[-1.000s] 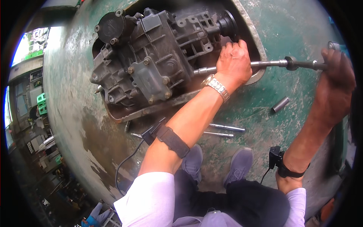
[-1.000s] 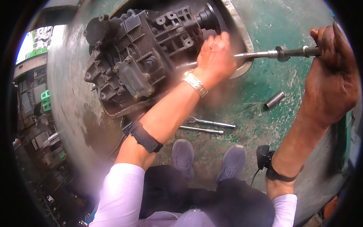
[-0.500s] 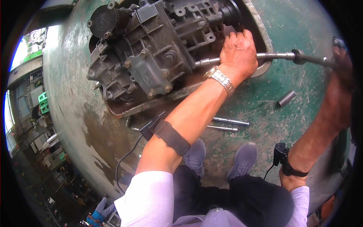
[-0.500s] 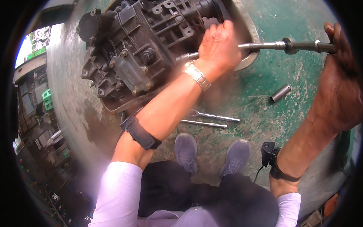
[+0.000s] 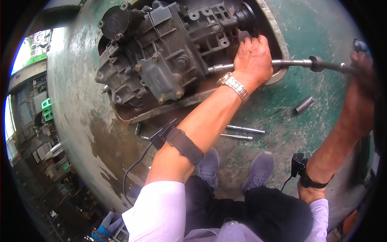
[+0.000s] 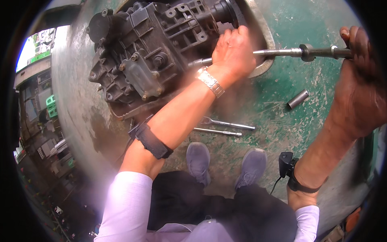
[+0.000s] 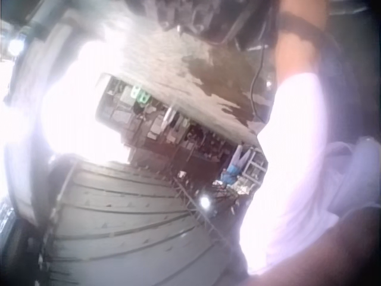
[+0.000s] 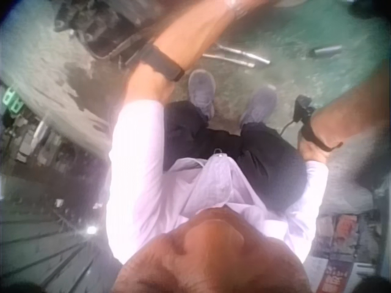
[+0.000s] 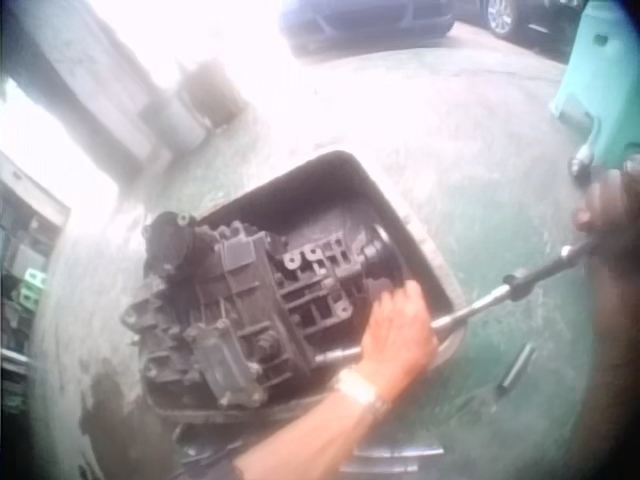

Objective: The person uses a ratchet and socket to tighten bolts on a transmission assembly placed in a metal tray. They swap socket sizes and continue tightening multiple bolts on the transmission casing.

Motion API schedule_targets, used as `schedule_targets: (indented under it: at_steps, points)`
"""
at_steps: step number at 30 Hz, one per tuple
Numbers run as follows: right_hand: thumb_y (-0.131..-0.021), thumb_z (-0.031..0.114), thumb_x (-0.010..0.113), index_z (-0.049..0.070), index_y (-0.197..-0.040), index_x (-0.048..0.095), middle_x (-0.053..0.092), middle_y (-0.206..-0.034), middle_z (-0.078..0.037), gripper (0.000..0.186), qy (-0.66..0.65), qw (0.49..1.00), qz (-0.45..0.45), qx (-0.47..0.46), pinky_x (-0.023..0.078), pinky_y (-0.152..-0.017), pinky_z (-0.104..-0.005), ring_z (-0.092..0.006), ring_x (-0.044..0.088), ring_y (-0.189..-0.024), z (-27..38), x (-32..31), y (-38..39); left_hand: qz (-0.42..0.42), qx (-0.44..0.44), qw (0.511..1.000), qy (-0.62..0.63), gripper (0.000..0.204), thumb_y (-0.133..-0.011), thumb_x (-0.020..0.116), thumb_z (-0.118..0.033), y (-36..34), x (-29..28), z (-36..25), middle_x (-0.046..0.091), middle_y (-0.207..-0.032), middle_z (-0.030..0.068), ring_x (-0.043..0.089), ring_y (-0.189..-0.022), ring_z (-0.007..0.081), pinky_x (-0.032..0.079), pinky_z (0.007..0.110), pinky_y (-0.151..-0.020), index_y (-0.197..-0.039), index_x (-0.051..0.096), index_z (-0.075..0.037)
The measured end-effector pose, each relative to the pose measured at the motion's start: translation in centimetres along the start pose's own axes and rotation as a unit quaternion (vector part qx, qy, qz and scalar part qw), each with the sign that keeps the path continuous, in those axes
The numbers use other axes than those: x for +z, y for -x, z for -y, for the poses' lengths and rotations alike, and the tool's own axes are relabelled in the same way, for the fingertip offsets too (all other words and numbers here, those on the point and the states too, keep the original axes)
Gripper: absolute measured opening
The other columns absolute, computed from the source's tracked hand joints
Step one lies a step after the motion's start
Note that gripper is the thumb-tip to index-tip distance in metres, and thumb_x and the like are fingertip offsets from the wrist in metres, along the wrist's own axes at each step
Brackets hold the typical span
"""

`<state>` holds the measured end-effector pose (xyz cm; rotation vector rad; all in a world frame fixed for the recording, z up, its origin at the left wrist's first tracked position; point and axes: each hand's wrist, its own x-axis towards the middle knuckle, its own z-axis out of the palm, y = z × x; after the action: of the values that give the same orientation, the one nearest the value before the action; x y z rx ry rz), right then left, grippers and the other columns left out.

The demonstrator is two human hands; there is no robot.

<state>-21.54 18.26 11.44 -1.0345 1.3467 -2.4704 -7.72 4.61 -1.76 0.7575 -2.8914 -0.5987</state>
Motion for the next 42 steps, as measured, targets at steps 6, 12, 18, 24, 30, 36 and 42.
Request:
schedule_targets:
  at_steps: [6, 12, 18, 24, 30, 36, 42]
  points:
    - [-0.099, 0.013, 0.049, -0.005, -0.115, 0.058, 0.052, -0.087, -0.01, 0.026, 0.129, 0.991, 0.034, -0.011, 0.044, -0.094, -0.0403, -0.0198, 0.049, -0.084, 0.0, -1.8, 0.7, -0.002, -0.007, 1.0, 0.003, 0.035, -0.071, 0.068, -0.01, 0.0, 0.0, -0.1, 0.063, -0.097, 0.0201, 0.059, -0.096, 0.0335, 0.048, 0.041, -0.087, -0.1, 0.053, 0.002]
    - [-0.099, 0.013, 0.053, -0.001, -0.113, 0.067, 0.061, -0.091, -0.007, 0.023, 0.097, 0.993, 0.065, 0.026, 0.045, -0.094, -0.0359, -0.0159, 0.056, -0.087, 0.1, -2.0, 0.2, 0.037, -0.002, 0.998, 0.05, 0.023, -0.075, 0.062, -0.01, 0.0, -0.2, 0.6, 0.065, -0.1, 0.0207, 0.063, -0.098, 0.0378, 0.05, 0.047, -0.087, -0.096, 0.058, -0.001]
    - [-0.096, 0.017, 0.062, 0.004, -0.109, 0.065, 0.068, -0.106, -0.007, 0.018, 0.193, 0.975, 0.026, 0.109, 0.041, -0.101, -0.0316, -0.0177, 0.062, -0.108, 0.1, -0.3, 2.2, 0.054, 0.007, 0.996, 0.068, 0.018, -0.073, 0.066, -0.015, 0.9, -0.9, 0.9, 0.067, -0.088, 0.021, 0.066, -0.087, 0.0387, 0.052, 0.048, -0.079, -0.084, 0.062, -0.001]
    - [-0.096, 0.018, 0.062, 0.004, -0.114, 0.063, 0.066, -0.112, -0.006, 0.022, 0.298, 0.932, -0.008, 0.208, 0.039, -0.1, -0.0312, -0.0149, 0.057, -0.111, -1.8, -1.7, 4.1, 0.04, 0.0, 0.996, 0.079, 0.025, -0.08, 0.072, -0.025, 2.2, -1.2, 0.6, 0.068, -0.085, 0.0223, 0.067, -0.084, 0.0388, 0.053, 0.046, -0.077, -0.085, 0.068, -0.001]
    - [-0.097, 0.014, 0.06, 0.005, -0.11, 0.065, 0.067, -0.108, -0.006, 0.017, 0.299, 0.934, 0.006, 0.197, 0.044, -0.092, -0.0295, -0.0134, 0.06, -0.103, -2.8, -2.6, 3.8, 0.045, -0.004, 0.992, 0.122, 0.022, -0.081, 0.072, -0.023, 2.2, -1.2, 0.3, 0.067, -0.084, 0.0218, 0.066, -0.084, 0.0392, 0.053, 0.047, -0.077, -0.084, 0.067, -0.001]
    - [-0.097, 0.011, 0.059, 0.004, -0.107, 0.066, 0.067, -0.103, -0.003, 0.014, 0.322, 0.927, 0.047, 0.185, 0.045, -0.08, -0.0253, -0.0105, 0.059, -0.092, -3.1, -2.2, 2.1, 0.026, 0.005, 0.99, 0.142, 0.022, -0.081, 0.072, -0.022, 2.2, -1.3, 0.4, 0.067, -0.083, 0.0216, 0.065, -0.085, 0.0396, 0.052, 0.049, -0.076, -0.082, 0.066, -0.002]
    - [-0.097, 0.008, 0.058, 0.003, -0.106, 0.065, 0.067, -0.101, -0.004, 0.013, 0.312, 0.935, 0.05, 0.162, 0.046, -0.082, -0.026, -0.0115, 0.06, -0.096, -3.1, -2.3, 2.0, 0.023, -0.001, 0.989, 0.144, 0.022, -0.082, 0.072, -0.023, 1.8, -1.0, 0.5, 0.066, -0.083, 0.0201, 0.064, -0.085, 0.0395, 0.05, 0.05, -0.075, -0.08, 0.063, -0.002]
